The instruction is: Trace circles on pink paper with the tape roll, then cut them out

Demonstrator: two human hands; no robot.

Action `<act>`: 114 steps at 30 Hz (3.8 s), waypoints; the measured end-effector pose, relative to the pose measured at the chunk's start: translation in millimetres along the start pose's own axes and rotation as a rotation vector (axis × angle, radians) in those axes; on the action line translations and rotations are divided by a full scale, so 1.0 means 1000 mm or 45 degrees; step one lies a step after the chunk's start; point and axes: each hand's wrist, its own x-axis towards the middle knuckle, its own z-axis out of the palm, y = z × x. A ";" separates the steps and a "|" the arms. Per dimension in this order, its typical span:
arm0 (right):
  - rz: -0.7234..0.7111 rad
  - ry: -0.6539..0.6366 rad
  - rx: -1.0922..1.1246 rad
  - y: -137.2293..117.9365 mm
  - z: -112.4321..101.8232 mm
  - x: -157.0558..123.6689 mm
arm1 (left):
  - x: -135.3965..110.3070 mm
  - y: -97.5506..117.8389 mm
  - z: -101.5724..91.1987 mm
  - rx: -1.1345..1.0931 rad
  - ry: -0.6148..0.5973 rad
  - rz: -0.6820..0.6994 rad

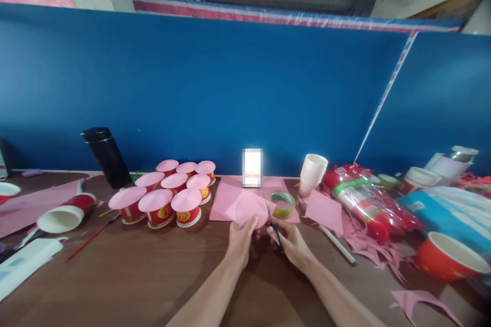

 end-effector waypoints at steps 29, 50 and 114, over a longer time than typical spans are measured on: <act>0.038 0.002 -0.044 -0.003 -0.001 -0.001 | 0.003 -0.005 -0.003 -0.018 -0.027 0.032; 0.050 0.019 -0.048 -0.005 0.000 -0.001 | 0.000 0.000 0.000 -0.026 -0.017 0.032; 0.039 0.003 0.009 -0.002 -0.001 0.000 | 0.002 -0.004 -0.001 0.000 -0.048 0.117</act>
